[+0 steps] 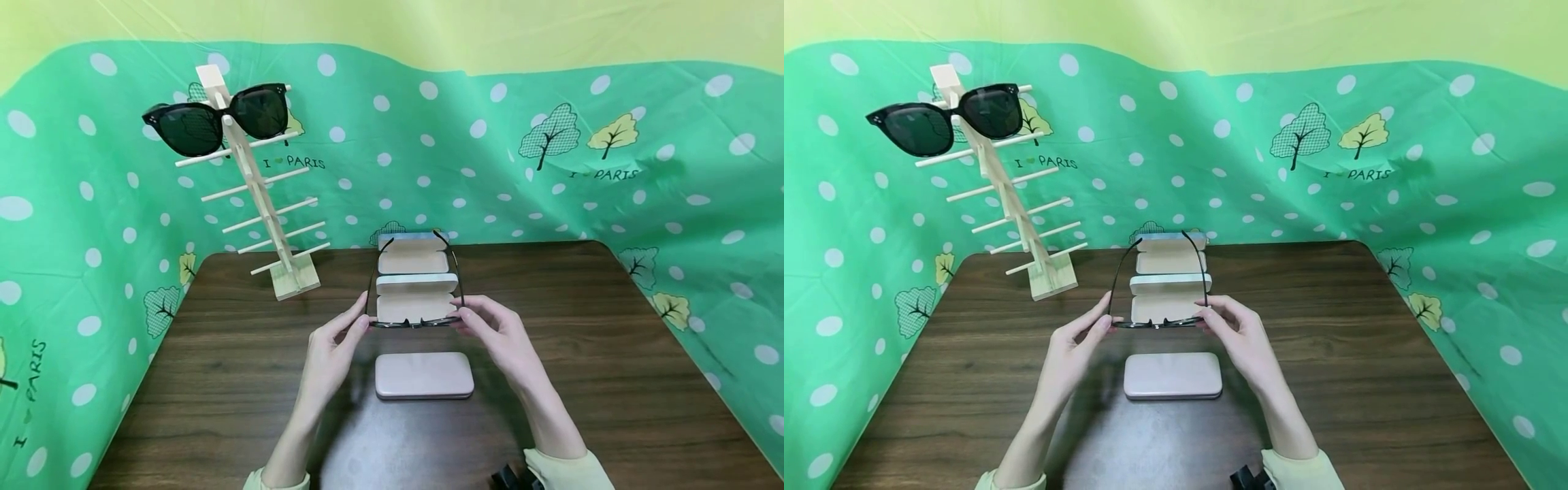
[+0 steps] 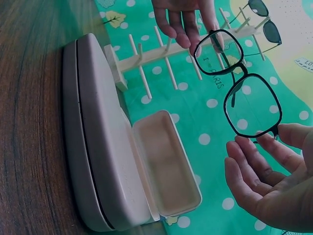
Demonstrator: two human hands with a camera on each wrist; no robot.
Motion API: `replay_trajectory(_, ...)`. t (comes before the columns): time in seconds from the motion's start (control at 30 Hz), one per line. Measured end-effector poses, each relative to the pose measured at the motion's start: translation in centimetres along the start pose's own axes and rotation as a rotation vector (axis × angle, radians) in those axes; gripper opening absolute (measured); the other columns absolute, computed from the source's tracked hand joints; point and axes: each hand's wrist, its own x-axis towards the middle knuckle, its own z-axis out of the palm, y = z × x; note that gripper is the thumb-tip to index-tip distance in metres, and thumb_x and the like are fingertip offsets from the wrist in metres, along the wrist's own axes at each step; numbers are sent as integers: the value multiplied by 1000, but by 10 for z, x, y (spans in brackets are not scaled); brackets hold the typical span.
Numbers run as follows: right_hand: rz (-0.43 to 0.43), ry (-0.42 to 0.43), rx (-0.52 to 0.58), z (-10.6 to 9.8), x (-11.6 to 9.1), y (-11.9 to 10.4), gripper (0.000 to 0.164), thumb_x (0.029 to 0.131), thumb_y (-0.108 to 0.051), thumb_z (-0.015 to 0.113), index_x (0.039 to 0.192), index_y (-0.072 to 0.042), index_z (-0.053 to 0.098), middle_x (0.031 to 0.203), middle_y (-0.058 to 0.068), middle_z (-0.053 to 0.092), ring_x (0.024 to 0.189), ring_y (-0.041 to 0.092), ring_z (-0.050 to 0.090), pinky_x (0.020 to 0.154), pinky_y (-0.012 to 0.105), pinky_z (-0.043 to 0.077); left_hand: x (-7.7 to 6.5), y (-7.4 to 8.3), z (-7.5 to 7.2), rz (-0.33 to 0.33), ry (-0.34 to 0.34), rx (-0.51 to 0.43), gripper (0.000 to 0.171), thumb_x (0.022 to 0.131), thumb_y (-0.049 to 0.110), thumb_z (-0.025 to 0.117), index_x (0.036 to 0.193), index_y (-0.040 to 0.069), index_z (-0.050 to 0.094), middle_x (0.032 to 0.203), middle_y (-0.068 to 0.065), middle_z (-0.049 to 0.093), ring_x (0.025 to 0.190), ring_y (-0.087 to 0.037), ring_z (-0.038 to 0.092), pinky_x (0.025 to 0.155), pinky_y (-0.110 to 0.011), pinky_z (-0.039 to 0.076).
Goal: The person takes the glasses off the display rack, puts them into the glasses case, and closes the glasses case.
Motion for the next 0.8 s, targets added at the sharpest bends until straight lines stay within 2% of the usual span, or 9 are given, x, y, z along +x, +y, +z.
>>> replay_trajectory(0.07, 1, 2, -3, 0, 0, 0, 32, 105, -18, 60, 128, 3, 65, 117, 24, 71, 96, 15, 75, 88, 29, 62, 0, 0, 0, 10, -7, 11, 38, 104, 30, 62, 142, 31, 62, 112, 1, 80, 101, -13, 77, 94, -22, 57)
replay_trajectory(0.2, 2, 0, -6, 0, 0, 0, 34, 105, -18, 59, 130, 5, 64, 117, 24, 71, 98, 21, 75, 89, 29, 62, 0, -1, 0, 27, -17, 20, 40, 104, 28, 62, 144, 26, 61, 112, -1, 80, 101, -17, 77, 94, -23, 56)
replay_trajectory(0.33, 6, 9, -10, -2, -1, 0, 32, 106, -19, 59, 129, 2, 65, 113, 21, 72, 97, 18, 75, 89, 30, 62, 0, -1, 0, 18, -27, 37, 42, 102, 30, 64, 144, 27, 61, 117, 1, 78, 104, -11, 74, 93, -21, 55)
replay_trajectory(0.43, 7, 16, -9, -2, -1, -1, 31, 106, -19, 59, 128, 2, 65, 111, 21, 73, 96, 15, 75, 89, 30, 62, 1, -1, 1, 19, -30, 47, 45, 99, 29, 69, 143, 26, 62, 112, 0, 77, 98, -5, 70, 88, -20, 56)
replay_trajectory(0.57, 7, 9, -21, -3, -1, -1, 31, 106, -20, 59, 129, 1, 65, 113, 22, 72, 97, 17, 75, 89, 30, 62, 2, -2, 2, 29, -20, 38, 48, 95, 24, 75, 142, 25, 63, 99, -4, 74, 88, -5, 65, 83, -20, 57)
replay_trajectory(0.7, 5, 4, -32, -3, -1, -1, 31, 106, -20, 59, 129, -1, 65, 115, 24, 72, 97, 18, 75, 89, 29, 61, 2, -4, 2, 52, -5, 40, 48, 93, 22, 76, 140, 25, 65, 98, -3, 74, 86, -4, 65, 80, -19, 56)
replay_trajectory(0.8, 3, 7, -34, -4, -1, -1, 31, 106, -20, 59, 129, -1, 65, 116, 24, 72, 96, 14, 74, 89, 27, 61, 2, -5, 3, 80, -15, 50, 48, 93, 21, 76, 140, 23, 65, 98, -4, 75, 85, -3, 63, 79, -18, 55)
